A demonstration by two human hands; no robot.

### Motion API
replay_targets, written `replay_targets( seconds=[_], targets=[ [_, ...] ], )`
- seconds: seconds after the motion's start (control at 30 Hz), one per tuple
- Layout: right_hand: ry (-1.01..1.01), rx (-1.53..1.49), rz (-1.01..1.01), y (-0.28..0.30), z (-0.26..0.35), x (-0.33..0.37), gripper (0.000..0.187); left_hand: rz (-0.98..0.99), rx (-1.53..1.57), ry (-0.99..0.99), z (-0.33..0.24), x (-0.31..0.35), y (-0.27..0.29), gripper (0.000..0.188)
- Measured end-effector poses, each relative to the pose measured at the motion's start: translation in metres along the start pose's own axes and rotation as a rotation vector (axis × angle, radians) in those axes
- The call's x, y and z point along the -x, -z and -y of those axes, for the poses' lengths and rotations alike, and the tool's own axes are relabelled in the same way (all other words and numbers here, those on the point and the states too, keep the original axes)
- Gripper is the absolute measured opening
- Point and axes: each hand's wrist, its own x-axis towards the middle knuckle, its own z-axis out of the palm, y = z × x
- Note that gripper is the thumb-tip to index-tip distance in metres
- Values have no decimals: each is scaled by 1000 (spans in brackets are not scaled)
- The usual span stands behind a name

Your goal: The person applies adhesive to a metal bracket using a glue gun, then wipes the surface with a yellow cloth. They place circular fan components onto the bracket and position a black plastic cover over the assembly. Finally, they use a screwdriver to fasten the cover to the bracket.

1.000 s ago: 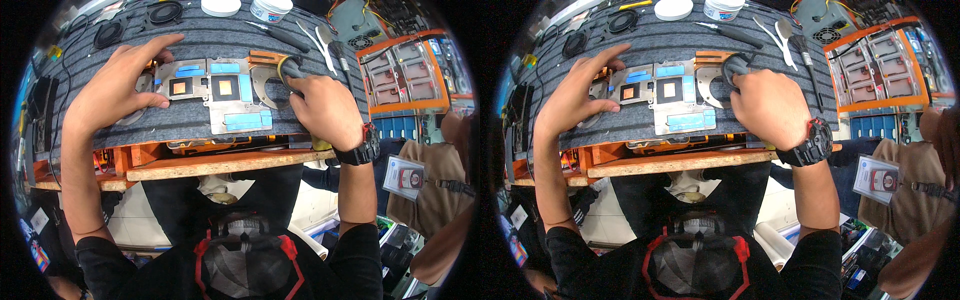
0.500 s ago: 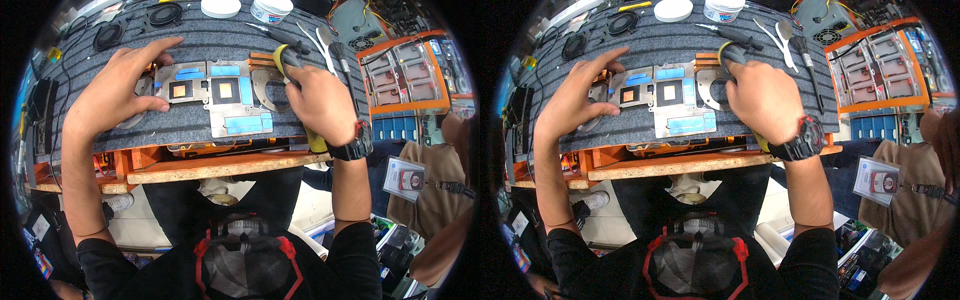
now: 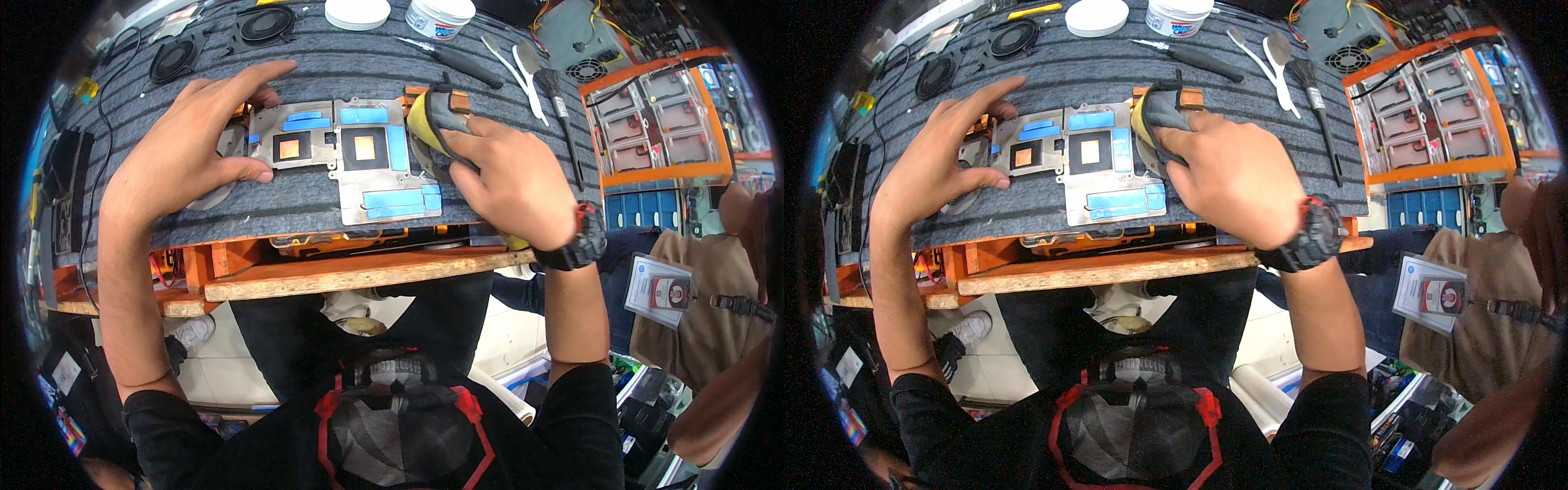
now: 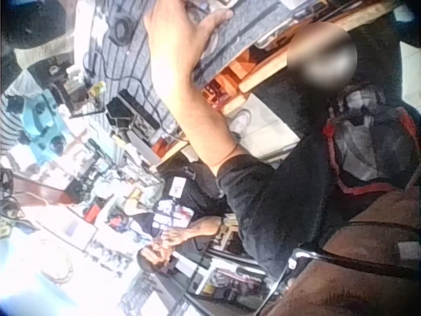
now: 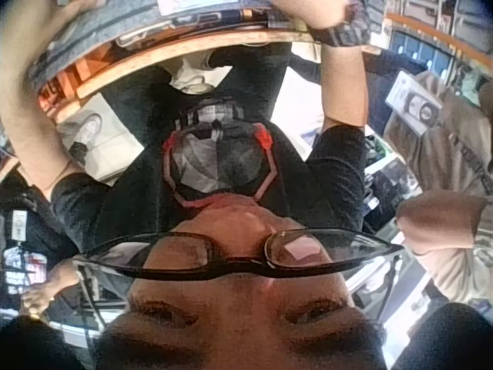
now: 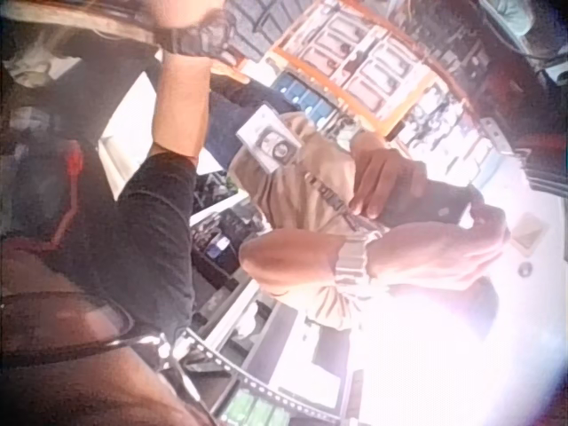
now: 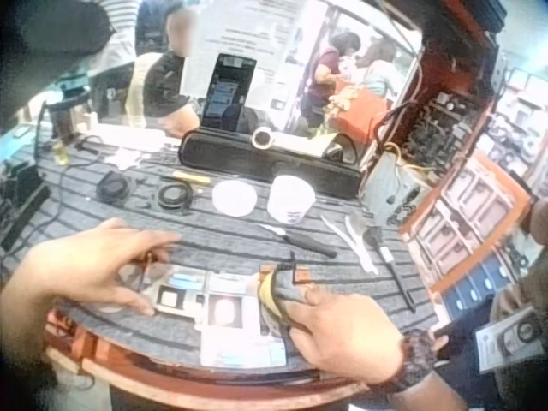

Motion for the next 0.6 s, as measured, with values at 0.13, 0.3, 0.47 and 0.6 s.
replay_targets(
  seconds=[0.13, 0.3, 0.47, 0.6],
  targets=[
    [-127, 161, 82, 8, -14, 5, 25, 14, 37, 40, -3, 1, 0, 105],
    [-145, 141, 143, 7, -2, -2, 34, 14, 15, 45, -4, 0, 0, 105],
    [-157, 178, 126, 13, -2, 15, 26, 14, 48, 76, -6, -1, 0, 105],
    [-157, 181, 139, 16, 5, 26, 29, 5, 14, 69, -6, 1, -1, 105]
  ],
)
